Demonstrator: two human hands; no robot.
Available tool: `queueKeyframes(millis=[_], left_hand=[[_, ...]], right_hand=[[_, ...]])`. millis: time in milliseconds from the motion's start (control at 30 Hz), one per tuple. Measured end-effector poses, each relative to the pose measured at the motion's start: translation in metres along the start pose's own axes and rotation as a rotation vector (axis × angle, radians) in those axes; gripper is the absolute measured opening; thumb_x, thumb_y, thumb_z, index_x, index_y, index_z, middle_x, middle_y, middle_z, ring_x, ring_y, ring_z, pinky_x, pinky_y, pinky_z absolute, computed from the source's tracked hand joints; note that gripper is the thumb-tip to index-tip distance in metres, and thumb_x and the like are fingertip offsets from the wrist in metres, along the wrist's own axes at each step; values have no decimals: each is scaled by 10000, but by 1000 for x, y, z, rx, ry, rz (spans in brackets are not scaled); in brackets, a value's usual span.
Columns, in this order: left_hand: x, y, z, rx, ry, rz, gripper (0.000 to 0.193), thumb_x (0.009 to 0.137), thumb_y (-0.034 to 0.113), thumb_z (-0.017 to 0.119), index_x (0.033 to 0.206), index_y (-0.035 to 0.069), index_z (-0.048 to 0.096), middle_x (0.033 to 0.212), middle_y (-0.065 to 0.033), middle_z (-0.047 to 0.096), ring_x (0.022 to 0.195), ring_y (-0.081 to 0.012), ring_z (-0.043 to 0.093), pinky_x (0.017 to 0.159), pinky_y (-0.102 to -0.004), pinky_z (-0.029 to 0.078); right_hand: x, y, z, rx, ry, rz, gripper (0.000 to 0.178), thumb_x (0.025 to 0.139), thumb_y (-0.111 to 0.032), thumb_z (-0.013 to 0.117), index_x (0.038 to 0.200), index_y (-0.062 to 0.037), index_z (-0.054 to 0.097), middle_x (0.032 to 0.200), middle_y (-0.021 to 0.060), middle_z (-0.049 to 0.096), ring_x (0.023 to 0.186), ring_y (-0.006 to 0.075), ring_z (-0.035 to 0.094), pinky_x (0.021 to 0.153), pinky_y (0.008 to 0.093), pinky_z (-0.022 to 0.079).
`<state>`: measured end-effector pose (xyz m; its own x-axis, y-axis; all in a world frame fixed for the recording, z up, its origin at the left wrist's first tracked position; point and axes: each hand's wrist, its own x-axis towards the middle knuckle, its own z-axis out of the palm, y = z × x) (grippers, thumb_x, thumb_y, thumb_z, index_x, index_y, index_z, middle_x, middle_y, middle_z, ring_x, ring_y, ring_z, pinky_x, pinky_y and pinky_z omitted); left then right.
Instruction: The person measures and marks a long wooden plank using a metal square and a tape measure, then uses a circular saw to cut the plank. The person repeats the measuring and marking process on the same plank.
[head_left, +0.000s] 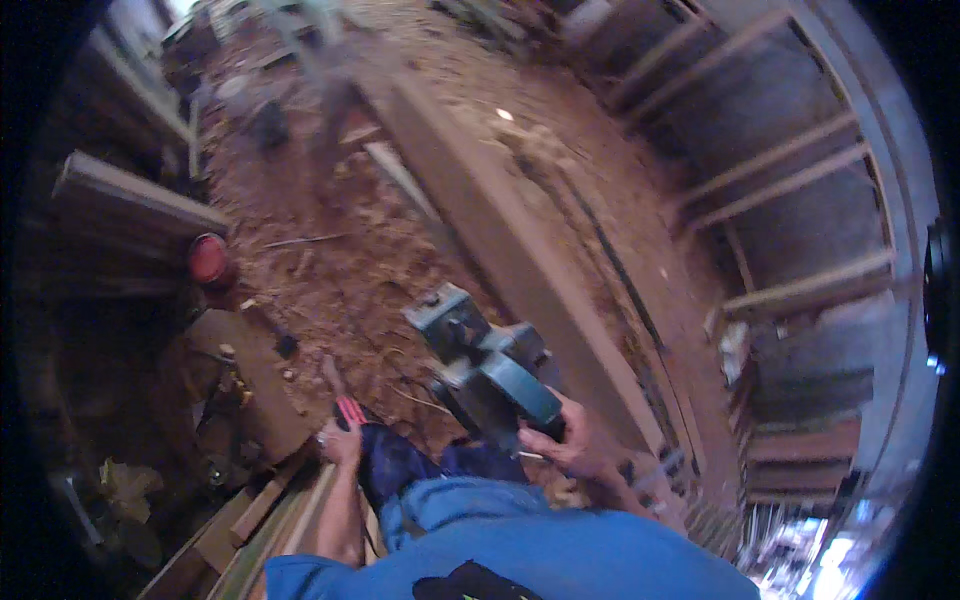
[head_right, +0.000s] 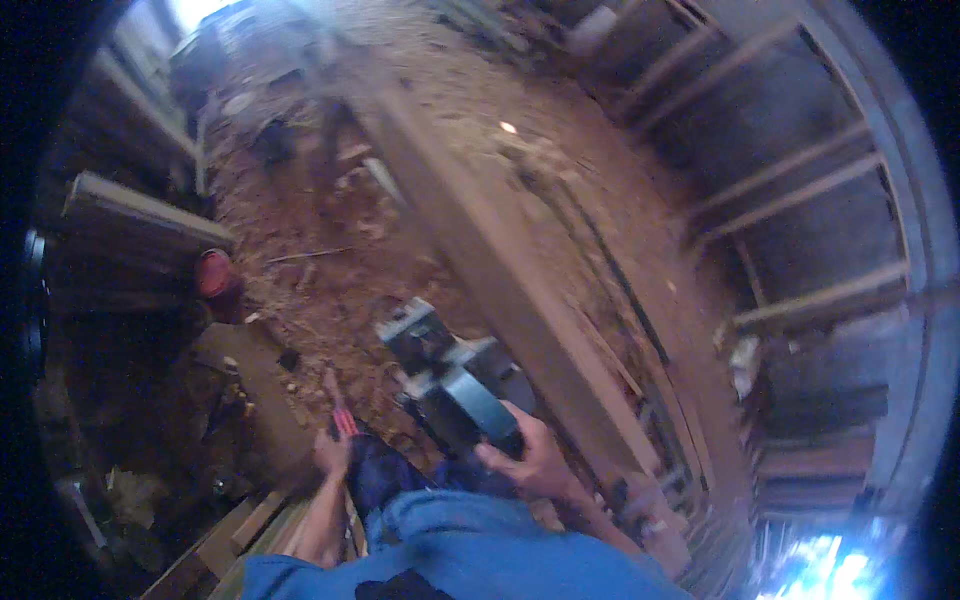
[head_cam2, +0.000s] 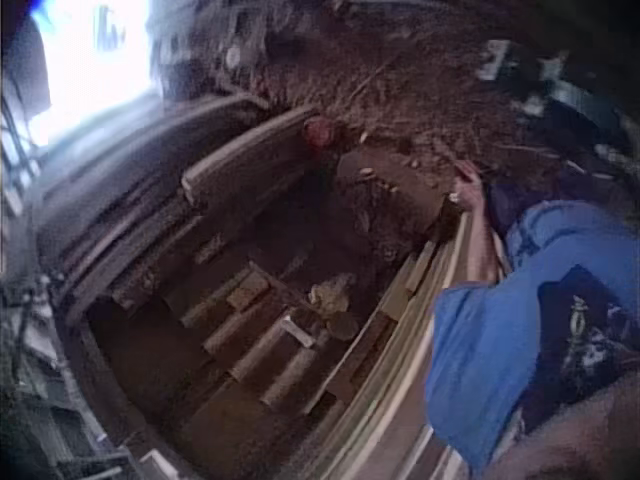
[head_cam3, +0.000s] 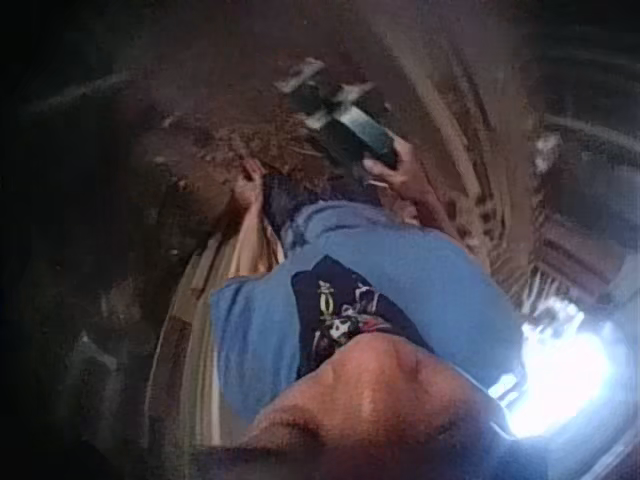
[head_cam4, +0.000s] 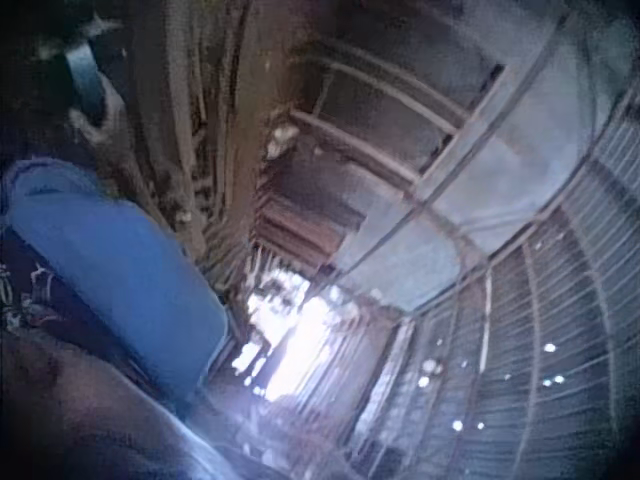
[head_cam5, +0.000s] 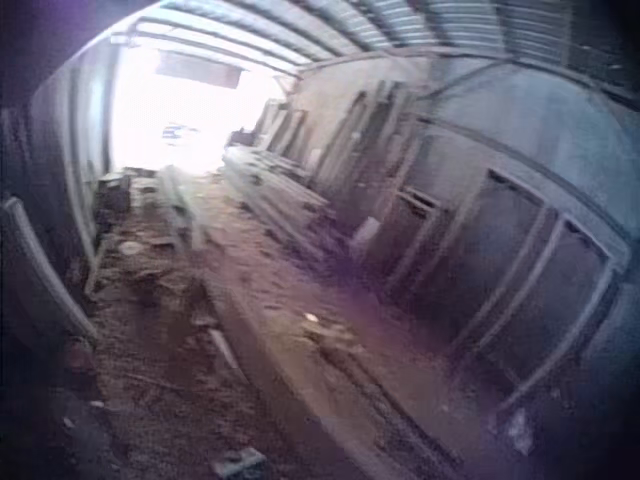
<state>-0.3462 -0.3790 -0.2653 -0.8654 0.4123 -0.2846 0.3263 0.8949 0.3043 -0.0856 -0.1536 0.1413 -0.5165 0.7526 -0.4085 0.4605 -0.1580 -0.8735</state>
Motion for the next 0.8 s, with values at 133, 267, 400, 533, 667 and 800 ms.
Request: queueKeyframes(millis=[133, 267, 400, 533, 667, 800], left_hand=[[-94, 15, -9, -210, -113, -208, 502, 851, 463, 725, 1154, 63, 730, 1066, -226, 749, 1027, -427, 716, 888, -528, 557], [-171, 46, -17, -257, -57, -59, 451, 870, 443, 727, 1105, 58, 741, 1014, -202, 754, 942, -401, 729, 859, -500, 558], [-210, 93, -31, -356, -84, 79, 391, 891, 390, 742, 1080, 47, 734, 946, -180, 754, 859, -348, 727, 805, -459, 553], [-238, 134, -39, -509, -133, 252, 343, 906, 347, 761, 1039, 33, 725, 887, -149, 753, 818, -278, 724, 761, -402, 552], [-267, 208, -46, -567, -251, 425, 338, 902, 311, 785, 1066, 22, 723, 856, -120, 735, 772, -204, 679, 741, -351, 539], [-305, 272, -70, -668, -416, 546, 322, 902, 247, 793, 1082, -8, 713, 873, -74, 735, 834, -140, 684, 738, -318, 537]], right_hand=[[-131, 27, -106, -54, 205, -53, 430, 898, -160, 772, 1270, -5, 618, 945, 66, 700, 846, 152, 670, 774, 317, 560], [-235, 73, -178, -42, 422, -22, 391, 905, -192, 785, 1212, -3, 634, 832, 46, 687, 769, 151, 674, 690, 332, 551], [-311, 116, -220, 121, 733, 111, 294, 916, -194, 780, 1090, -1, 642, 775, 20, 644, 650, 127, 611, 602, 306, 508], [-367, 144, -241, 132, 755, 6, 344, 976, -323, 717, 1040, 7, 644, 745, 22, 608, 598, 103, 549, 553, 273, 452], [-394, 166, -265, 102, 768, 21, 596, 1055, -546, 517, 1186, 22, 636, 749, 37, 587, 577, 92, 533, 526, 225, 429], [-397, 189, -270, 89, 736, 68, 556, 1077, -512, 490, 1091, 21, 647, 756, 42, 604, 590, 96, 543, 540, 240, 440]])
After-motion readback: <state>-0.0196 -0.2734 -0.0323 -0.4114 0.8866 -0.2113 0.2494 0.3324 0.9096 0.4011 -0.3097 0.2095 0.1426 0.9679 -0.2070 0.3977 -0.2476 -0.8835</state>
